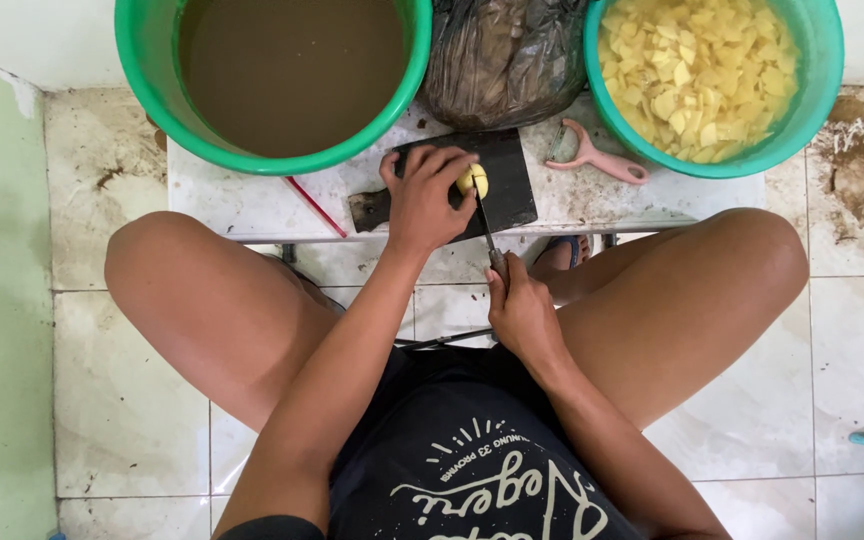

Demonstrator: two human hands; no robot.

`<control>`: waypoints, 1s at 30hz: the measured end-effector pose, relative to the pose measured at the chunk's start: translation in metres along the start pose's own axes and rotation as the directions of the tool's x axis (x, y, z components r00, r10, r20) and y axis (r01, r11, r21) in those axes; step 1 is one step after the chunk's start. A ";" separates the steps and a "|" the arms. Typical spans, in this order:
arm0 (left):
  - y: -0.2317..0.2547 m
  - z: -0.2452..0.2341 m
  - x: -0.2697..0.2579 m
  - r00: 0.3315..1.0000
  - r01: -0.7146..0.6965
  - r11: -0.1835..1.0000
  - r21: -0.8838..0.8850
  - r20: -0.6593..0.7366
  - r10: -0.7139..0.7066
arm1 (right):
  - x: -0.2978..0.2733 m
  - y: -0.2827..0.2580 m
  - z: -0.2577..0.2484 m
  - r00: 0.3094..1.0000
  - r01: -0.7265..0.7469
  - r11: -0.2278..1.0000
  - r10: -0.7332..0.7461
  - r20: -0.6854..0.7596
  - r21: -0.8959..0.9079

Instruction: Slicing peeled potatoes into small pieces on a cutting board using a knife

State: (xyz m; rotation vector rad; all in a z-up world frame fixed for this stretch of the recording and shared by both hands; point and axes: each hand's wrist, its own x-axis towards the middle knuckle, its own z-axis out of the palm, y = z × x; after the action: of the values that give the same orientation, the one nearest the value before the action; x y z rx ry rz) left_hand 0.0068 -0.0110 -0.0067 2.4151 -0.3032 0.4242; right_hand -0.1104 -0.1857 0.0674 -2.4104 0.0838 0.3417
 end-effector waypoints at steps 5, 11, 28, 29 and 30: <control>0.006 0.005 0.023 0.996 0.022 0.997 0.070 0.081 -0.028 | 0.008 0.008 0.006 1.000 -0.009 1.000 0.009 0.010 0.008; 0.009 0.020 0.046 0.977 0.078 0.969 0.233 0.175 -0.121 | 0.002 0.008 0.005 1.000 -0.004 0.998 0.005 -0.025 0.057; -0.009 -0.026 0.004 0.953 0.288 0.948 0.134 0.062 -0.298 | -0.002 0.004 0.001 0.992 0.081 0.990 -0.070 -0.100 0.115; -0.008 -0.030 0.001 0.957 0.263 0.957 0.118 0.092 -0.275 | 0.000 0.005 0.002 0.993 0.086 0.989 -0.075 -0.094 0.117; -0.005 -0.032 -0.002 0.961 0.236 0.967 0.098 0.125 -0.247 | 0.000 0.007 0.002 0.993 0.086 0.989 -0.076 -0.091 0.116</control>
State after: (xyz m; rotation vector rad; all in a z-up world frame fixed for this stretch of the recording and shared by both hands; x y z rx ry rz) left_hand -0.0005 0.0132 0.0133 2.5270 -0.0471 0.1641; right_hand -0.1116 -0.1898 0.0608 -2.3014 0.0437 0.1893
